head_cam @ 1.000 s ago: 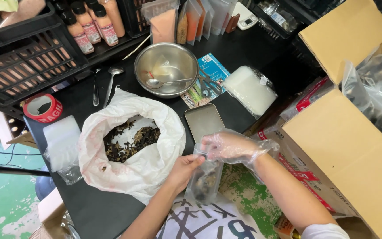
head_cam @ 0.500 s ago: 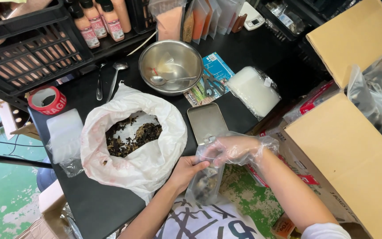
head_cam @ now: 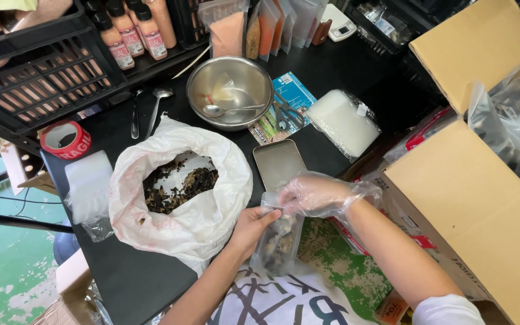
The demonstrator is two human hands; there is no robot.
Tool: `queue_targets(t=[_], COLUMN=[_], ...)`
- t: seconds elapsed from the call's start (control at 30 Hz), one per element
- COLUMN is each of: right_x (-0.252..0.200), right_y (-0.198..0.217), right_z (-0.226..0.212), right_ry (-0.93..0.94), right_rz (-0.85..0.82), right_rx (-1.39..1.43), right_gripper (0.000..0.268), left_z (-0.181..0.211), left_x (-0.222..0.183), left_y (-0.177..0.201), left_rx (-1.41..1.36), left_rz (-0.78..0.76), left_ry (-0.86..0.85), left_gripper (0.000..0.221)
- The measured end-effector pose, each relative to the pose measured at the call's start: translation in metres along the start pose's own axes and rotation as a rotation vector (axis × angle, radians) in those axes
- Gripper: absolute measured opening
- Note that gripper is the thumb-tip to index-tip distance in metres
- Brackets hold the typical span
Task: A person is bagging dried food material from a large sack into smaller plastic bags and then packing those bags into a cardboard box.
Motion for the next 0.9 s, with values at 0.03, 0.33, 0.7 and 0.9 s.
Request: queue_targets(t=[0.03, 0.33, 0.7, 0.9], right_x=[0.001, -0.023, -0.008, -0.015], right_y=[-0.002, 0.002, -0.012, -0.003], right_z=[0.0, -0.018, 0.006, -0.001], right_ry=[-0.001, -0.1, -0.03, -0.013], right_rz=[0.003, -0.004, -0.097, -0.029], right_rx=[-0.002, 0.29, 0.017, 0.102], right_gripper=[0.032, 0.035, 0.014, 0.021], left_z=[0.007, 0.027, 0.015, 0.016], left_x=[-0.005, -0.023, -0.02, -0.022], left_y=[-0.002, -0.01, -0.018, -0.019], left_rx=[0.0, -0.026, -0.008, -0.012], left_rz=[-0.002, -0.001, -0.066, -0.089], left_ry=[-0.003, -0.026, -0.023, -0.029], left_gripper=[0.018, 0.02, 0.017, 0.015])
Point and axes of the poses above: each hand's wrist, its own x-axis towards the middle knuckle, its own y-axis out of the back of the hand, z = x × y, the point moved 9 cm from there along x, towards the middle knuckle, and after that the axes turned 3 degrees about y, right-handed, at the moved point
